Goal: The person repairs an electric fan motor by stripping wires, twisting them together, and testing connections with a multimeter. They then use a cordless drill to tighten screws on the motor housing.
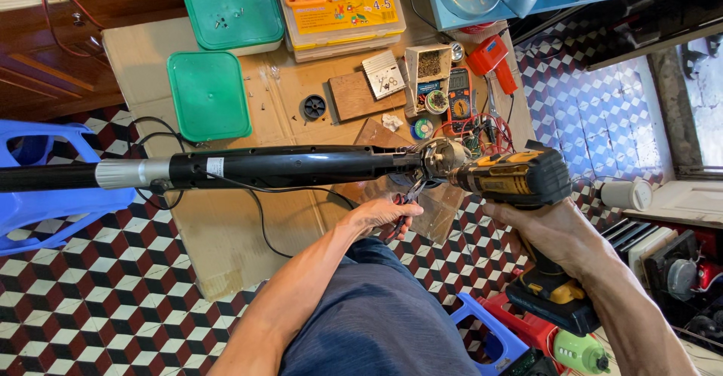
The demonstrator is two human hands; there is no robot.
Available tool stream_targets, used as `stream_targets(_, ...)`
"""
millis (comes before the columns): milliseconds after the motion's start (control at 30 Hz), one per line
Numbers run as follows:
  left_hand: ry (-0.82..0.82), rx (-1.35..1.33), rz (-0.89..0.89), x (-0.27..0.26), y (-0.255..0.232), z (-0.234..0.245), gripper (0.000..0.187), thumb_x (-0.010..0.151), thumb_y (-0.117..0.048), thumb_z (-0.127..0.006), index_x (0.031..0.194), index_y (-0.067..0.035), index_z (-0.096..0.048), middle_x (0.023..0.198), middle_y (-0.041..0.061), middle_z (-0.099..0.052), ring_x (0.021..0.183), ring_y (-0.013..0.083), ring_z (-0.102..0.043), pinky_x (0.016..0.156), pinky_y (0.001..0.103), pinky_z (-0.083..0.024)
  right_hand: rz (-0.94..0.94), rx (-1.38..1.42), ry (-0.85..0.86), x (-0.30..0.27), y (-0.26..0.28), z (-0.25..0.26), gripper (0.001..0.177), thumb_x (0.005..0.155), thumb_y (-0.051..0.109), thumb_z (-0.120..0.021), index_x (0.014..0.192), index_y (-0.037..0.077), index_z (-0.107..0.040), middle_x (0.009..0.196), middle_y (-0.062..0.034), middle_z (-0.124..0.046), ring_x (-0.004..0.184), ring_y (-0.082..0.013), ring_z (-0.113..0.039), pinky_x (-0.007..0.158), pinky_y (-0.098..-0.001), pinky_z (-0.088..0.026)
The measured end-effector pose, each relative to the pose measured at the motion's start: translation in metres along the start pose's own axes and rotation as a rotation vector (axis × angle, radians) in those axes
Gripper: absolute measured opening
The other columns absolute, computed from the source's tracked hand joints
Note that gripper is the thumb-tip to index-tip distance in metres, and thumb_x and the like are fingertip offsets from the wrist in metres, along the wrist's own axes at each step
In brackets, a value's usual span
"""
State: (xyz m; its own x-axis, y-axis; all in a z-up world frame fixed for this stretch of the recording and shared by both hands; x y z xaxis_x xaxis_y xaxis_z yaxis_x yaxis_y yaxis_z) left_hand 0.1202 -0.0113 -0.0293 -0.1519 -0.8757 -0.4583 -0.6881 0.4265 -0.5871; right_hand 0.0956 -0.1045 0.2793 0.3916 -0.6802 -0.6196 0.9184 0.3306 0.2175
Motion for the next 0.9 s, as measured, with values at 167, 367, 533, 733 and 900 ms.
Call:
stream_targets(167, -0.021, -0.048, -0.007, 0.0009, 0.0007, 0.0007, 0.032, 0.085, -0.039, -0.080, 0.082, -0.010, -0.069, 0.069, 0.004, -0.069, 0.061, 0.0149, -0.068, 0.051, 0.026, -0.058, -0.037, -0.069, 0.008, 0.0015, -0.0043, 0.0002, 0.033, 0.086, 0.033, -0.078, 0.107, 0.006, -0.074, 0.065, -0.0087, -0.064, 0.049, -0.0168, -0.059, 0.045, -0.0356, -0.052)
stream_targets(367, 0.001, -0.029, -0.032, 0.0015, 0.0008, 0.0003, 0.035, 0.085, -0.042, -0.079, 0.084, -0.009, -0.067, 0.068, 0.004, -0.068, 0.060, 0.0148, -0.069, 0.048, 0.026, -0.055, -0.050, -0.038, 0.005, 0.0009, -0.0022, 0.0009, 0.036, 0.085, 0.032, -0.079, 0.108, 0.005, -0.073, 0.068, -0.0081, -0.067, 0.049, -0.0174, -0.059, 0.044, -0.0355, -0.051)
stream_targets(533, -0.001, 0.000, -0.030, 0.0035, 0.0023, 0.0010, 0.037, 0.086, -0.044, -0.078, 0.082, -0.009, -0.067, 0.068, 0.004, -0.068, 0.059, 0.0142, -0.068, 0.048, 0.025, -0.053, -0.033, -0.008, 0.000, 0.0022, -0.0025, 0.0013, 0.038, 0.083, 0.030, -0.079, 0.110, 0.004, -0.072, 0.068, -0.0102, -0.068, 0.047, -0.0186, -0.060, 0.043, -0.0362, -0.052)
stream_targets(733, -0.003, -0.035, -0.064, 0.0048, 0.0000, 0.0002, 0.033, 0.086, -0.038, -0.079, 0.091, -0.008, -0.065, 0.072, 0.003, -0.067, 0.060, 0.0119, -0.066, 0.053, 0.028, -0.059, -0.041, -0.017, 0.025, 0.0036, -0.0060, 0.0012, 0.035, 0.086, 0.031, -0.078, 0.108, 0.003, -0.074, 0.066, -0.0113, -0.065, 0.047, -0.0180, -0.058, 0.043, -0.0351, -0.050)
stream_targets(900, 0.006, -0.056, -0.075, 0.0029, -0.0030, -0.0008, 0.035, 0.087, -0.035, -0.078, 0.099, -0.007, -0.062, 0.075, 0.002, -0.066, 0.062, 0.0107, -0.066, 0.054, 0.027, -0.060, -0.006, 0.005, 0.020, 0.0053, -0.0050, 0.0027, 0.036, 0.085, 0.029, -0.078, 0.107, 0.001, -0.074, 0.070, -0.0098, -0.067, 0.049, -0.0180, -0.060, 0.043, -0.0355, -0.052)
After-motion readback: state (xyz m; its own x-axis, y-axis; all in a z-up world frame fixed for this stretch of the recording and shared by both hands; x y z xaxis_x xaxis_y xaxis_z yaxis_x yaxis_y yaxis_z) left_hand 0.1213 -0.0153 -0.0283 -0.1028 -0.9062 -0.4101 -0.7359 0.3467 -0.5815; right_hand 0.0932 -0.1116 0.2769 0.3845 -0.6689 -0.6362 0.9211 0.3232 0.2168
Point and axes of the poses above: each hand's wrist, its own x-axis towards the middle knuckle, its own z-axis out of the back of the hand, y = z × x, the point moved 7 cm from there along x, towards the middle knuckle
